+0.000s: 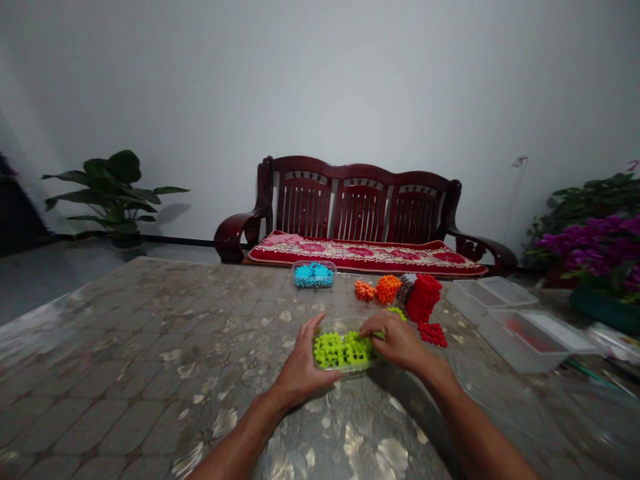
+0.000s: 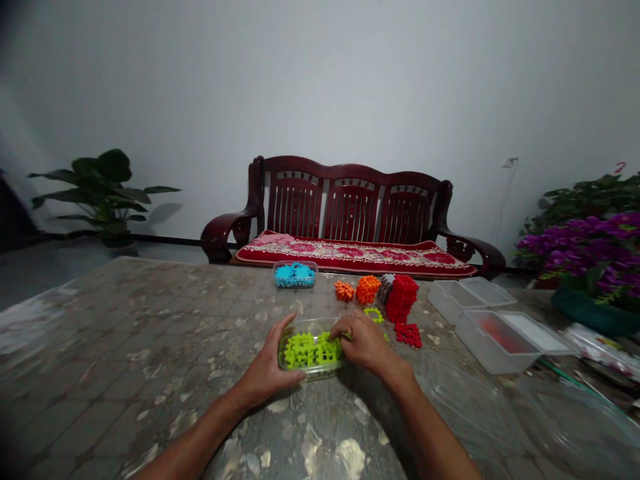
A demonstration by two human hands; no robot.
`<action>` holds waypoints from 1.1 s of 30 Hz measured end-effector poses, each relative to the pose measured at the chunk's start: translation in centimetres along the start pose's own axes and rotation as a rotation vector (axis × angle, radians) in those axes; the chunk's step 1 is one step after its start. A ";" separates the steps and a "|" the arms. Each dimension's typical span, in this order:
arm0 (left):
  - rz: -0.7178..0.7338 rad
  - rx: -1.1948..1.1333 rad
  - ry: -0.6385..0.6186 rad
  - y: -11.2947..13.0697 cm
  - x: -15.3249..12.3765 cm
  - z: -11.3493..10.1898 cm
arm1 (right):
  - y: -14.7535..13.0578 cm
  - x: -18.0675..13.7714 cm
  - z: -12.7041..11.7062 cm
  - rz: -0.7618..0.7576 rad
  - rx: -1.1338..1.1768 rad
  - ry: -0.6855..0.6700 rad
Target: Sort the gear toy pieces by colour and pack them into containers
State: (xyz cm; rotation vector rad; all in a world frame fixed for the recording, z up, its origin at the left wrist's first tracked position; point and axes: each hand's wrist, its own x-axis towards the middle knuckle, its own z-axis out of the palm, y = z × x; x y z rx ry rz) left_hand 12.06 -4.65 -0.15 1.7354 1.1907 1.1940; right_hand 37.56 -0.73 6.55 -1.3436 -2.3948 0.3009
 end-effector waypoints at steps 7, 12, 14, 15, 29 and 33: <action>-0.021 -0.005 0.015 0.2 0.0 -0.1 | 5.5 -0.5 -1.5 0.508 -0.081 0.304; -0.027 -0.004 0.016 0.4 -0.1 -0.2 | 6.0 -0.8 -0.4 0.649 -0.263 0.178; -0.037 -0.014 0.000 0.5 -0.1 -0.3 | 5.6 -0.3 0.2 0.674 -0.312 0.126; -0.041 -0.018 -0.010 0.6 -0.2 -0.3 | 5.5 -0.1 0.4 0.687 -0.330 0.103; -0.030 -0.038 -0.080 0.5 -0.3 -0.3 | 6.8 0.2 1.5 0.732 -0.425 0.089; -0.014 -0.043 -0.075 0.3 -0.2 -0.2 | 7.3 0.3 1.2 0.733 -0.309 0.163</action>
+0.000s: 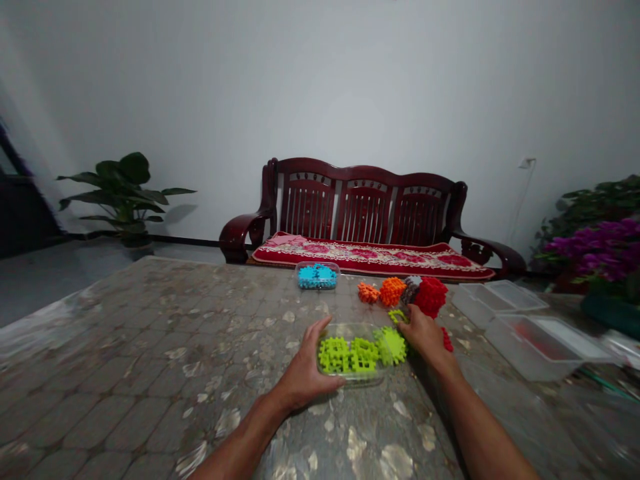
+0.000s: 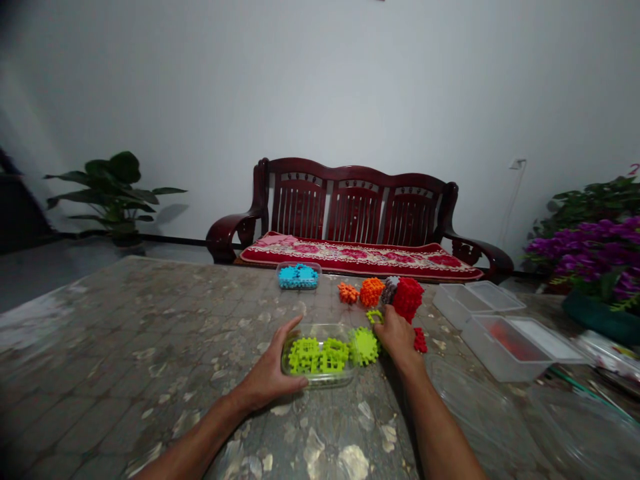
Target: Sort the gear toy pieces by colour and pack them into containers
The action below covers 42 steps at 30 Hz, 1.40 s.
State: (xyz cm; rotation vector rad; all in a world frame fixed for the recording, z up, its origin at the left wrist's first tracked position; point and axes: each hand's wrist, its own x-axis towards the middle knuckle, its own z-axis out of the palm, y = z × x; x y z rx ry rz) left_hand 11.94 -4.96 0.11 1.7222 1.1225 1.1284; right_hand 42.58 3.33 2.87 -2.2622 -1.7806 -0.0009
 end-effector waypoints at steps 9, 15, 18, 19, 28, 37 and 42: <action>-0.016 -0.005 0.001 0.0 0.0 -0.1 | -3.9 -1.8 -3.9 -0.452 0.694 -0.249; -0.005 -0.023 0.013 -0.1 0.0 0.0 | -6.8 -6.1 -5.6 -0.705 0.480 -0.336; 0.008 -0.022 0.017 -0.2 0.0 0.0 | -7.6 -7.1 -5.1 -0.745 0.450 -0.367; 0.010 -0.021 0.015 -0.2 0.0 0.0 | -7.8 -7.1 -4.8 -0.758 0.467 -0.385; -0.019 0.003 0.047 0.2 0.1 -0.2 | -4.5 -2.7 -4.9 -0.467 0.663 -0.103; -0.008 0.045 0.109 -0.4 0.4 -1.1 | -1.7 -3.6 -4.8 -0.500 0.199 -0.285; -0.014 0.036 0.103 -0.2 0.4 -1.1 | -2.7 -5.4 -5.7 -0.481 -0.097 -0.246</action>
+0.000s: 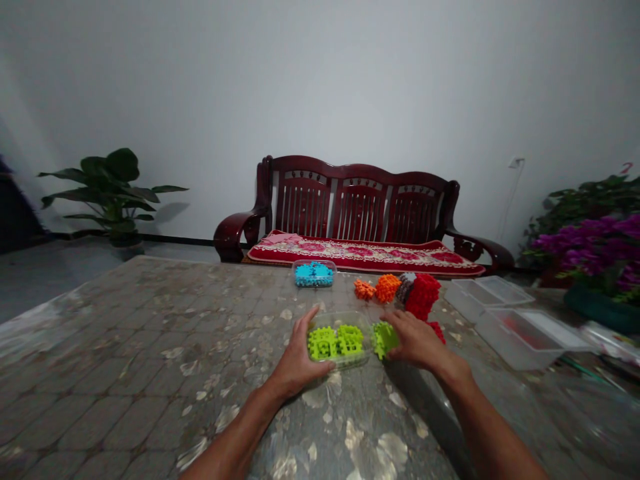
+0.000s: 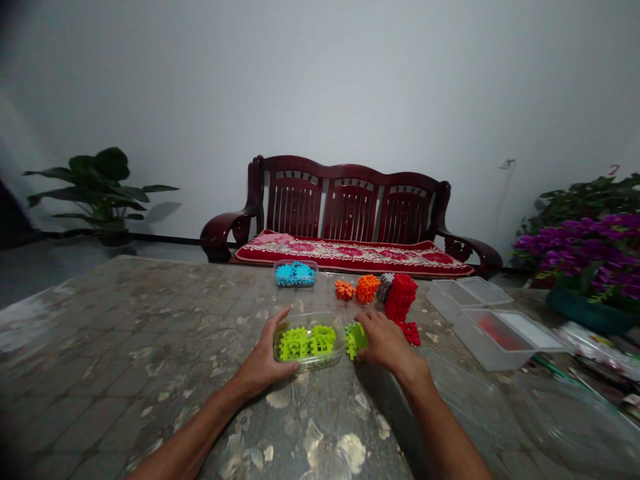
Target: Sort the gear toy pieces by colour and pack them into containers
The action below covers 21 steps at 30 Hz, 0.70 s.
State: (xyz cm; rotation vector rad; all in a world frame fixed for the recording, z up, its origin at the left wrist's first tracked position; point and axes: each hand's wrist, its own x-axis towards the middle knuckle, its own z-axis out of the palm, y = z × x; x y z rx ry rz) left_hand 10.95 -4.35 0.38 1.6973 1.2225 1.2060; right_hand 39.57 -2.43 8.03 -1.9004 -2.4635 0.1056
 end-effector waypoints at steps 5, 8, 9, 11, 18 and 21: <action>0.019 -0.003 -0.003 -0.1 0.1 0.1 | -0.3 0.1 0.2 0.013 -0.068 -0.073; 0.022 0.006 -0.003 -0.2 0.1 0.2 | 0.4 0.4 0.4 0.019 -0.046 -0.051; 0.022 0.008 -0.003 -0.2 0.1 0.2 | 0.7 0.5 0.4 0.026 -0.029 -0.027; 0.022 0.010 -0.005 -0.3 0.1 0.3 | 1.3 0.7 0.2 0.041 0.033 0.054; 0.044 0.009 -0.015 -0.5 0.1 0.5 | -0.2 0.7 -0.4 -0.176 0.470 0.198; 0.052 0.003 -0.007 -0.5 0.1 0.6 | -1.9 1.0 -0.4 -0.238 0.475 0.154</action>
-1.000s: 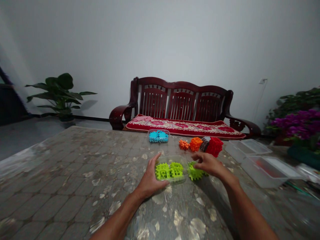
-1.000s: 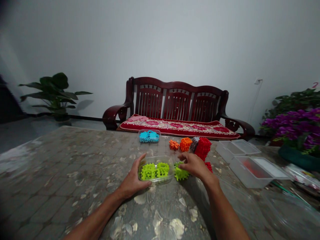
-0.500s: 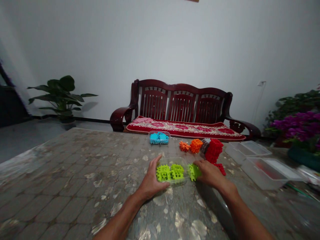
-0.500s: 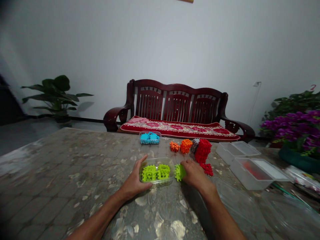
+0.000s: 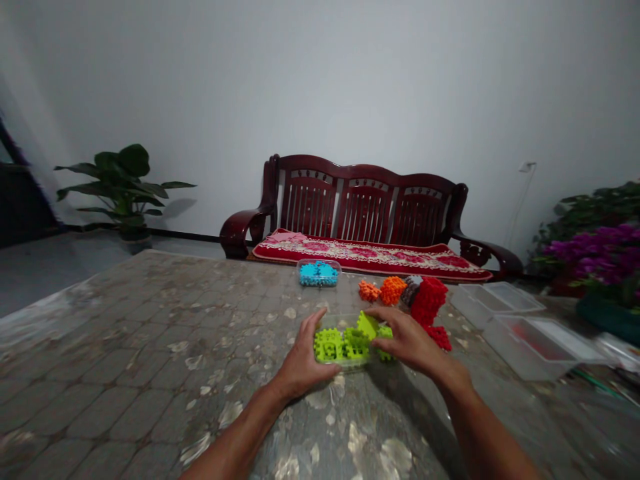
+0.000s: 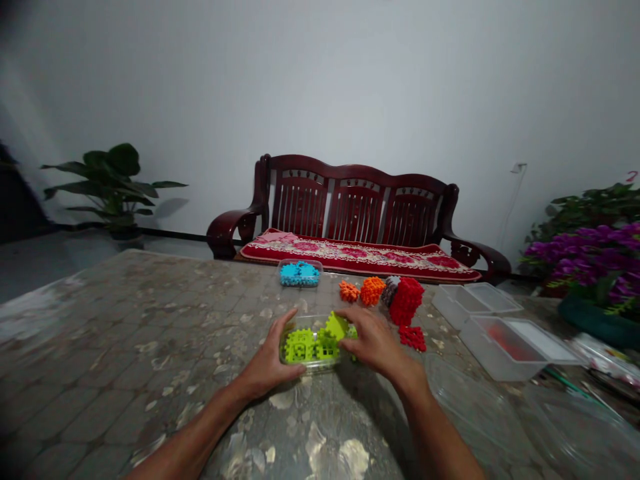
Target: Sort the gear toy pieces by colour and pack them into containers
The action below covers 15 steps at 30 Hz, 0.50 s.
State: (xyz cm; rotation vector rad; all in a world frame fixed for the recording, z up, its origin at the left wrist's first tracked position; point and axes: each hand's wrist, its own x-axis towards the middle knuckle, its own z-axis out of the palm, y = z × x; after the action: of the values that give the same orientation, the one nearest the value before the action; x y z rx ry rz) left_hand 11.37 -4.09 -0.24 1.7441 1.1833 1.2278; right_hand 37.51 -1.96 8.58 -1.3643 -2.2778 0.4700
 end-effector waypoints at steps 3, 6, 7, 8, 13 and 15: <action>0.000 -0.009 -0.004 0.1 0.0 0.0 | -0.7 0.5 0.6 0.015 -0.055 -0.062; 0.006 -0.005 -0.003 0.1 -0.1 0.0 | -0.7 0.7 0.7 0.030 -0.103 -0.101; 0.007 -0.003 -0.002 0.1 -0.1 0.0 | -0.6 0.7 0.6 0.031 -0.117 -0.092; 0.006 -0.001 0.000 0.1 -0.1 0.0 | -0.5 0.6 0.5 0.030 -0.128 -0.072; -0.002 0.009 -0.003 0.3 -0.1 -0.1 | -0.5 0.5 0.0 0.055 -0.127 0.002; -0.002 0.009 0.000 0.4 -0.1 -0.1 | -0.3 0.6 0.0 0.080 -0.124 -0.010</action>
State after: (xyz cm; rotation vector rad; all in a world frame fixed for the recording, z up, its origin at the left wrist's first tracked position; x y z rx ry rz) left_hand 11.38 -4.31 0.11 1.7491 1.1919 1.2237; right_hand 37.07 -1.59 8.88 -1.5209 -2.3008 0.3662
